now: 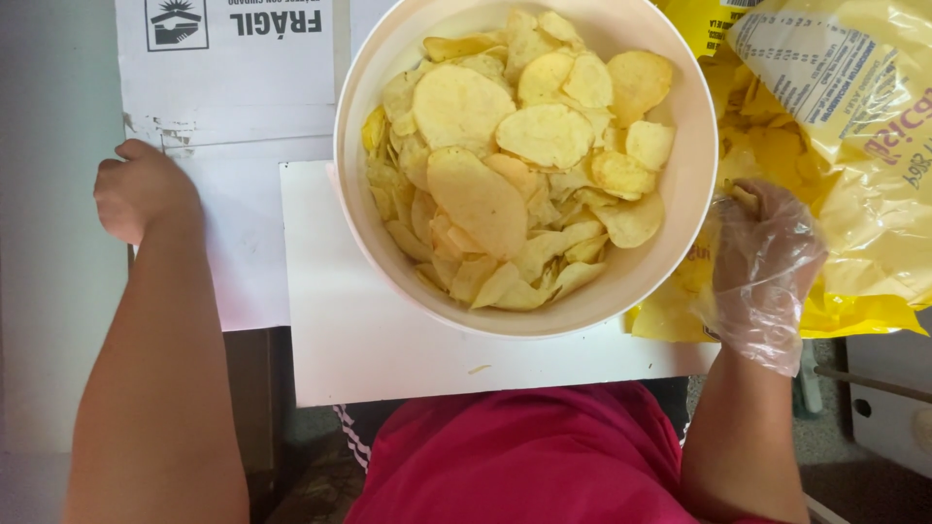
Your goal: The person transfers potato chips from a yellow plastic bag into a white bowl by hand while wearing a clear plastic glove.
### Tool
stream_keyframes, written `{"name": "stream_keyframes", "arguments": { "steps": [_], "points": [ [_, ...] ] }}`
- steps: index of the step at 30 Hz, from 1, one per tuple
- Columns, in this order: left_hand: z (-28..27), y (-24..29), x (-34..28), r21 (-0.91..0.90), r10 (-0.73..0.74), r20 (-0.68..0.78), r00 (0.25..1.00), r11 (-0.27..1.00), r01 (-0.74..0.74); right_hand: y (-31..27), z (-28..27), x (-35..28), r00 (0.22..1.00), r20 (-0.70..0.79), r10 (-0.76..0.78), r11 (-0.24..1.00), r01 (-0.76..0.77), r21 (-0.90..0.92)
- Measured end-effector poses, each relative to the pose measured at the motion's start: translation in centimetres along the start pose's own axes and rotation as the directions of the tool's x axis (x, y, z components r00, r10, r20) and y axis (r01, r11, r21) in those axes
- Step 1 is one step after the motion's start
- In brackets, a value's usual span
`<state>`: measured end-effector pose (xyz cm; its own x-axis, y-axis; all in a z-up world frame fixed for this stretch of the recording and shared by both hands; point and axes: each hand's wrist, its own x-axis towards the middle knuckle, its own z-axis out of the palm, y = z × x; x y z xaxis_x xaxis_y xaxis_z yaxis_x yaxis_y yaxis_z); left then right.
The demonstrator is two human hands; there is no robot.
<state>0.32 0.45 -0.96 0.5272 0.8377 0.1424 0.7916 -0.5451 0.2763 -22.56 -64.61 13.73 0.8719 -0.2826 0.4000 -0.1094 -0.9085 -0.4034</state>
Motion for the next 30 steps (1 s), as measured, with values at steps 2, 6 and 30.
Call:
{"name": "stream_keyframes", "arguments": {
  "steps": [2,6,30],
  "points": [
    [-0.7,0.2,-0.4,-0.030,-0.049,0.017,0.999,0.998,0.049,1.0,0.2,-0.2,0.999,-0.031,-0.007,0.996,0.004,-0.088],
    [-0.9,0.3,-0.6,-0.041,-0.034,0.030,0.999,0.999,0.035,-2.9,-2.4,0.7,0.960,-0.191,-0.207,0.977,0.213,0.015],
    [-0.9,0.1,-2.0,0.077,0.160,-0.101,0.982,0.985,-0.152,1.9,-0.5,7.8,0.614,-0.002,-0.789,0.613,0.788,0.063]
  ]
}}
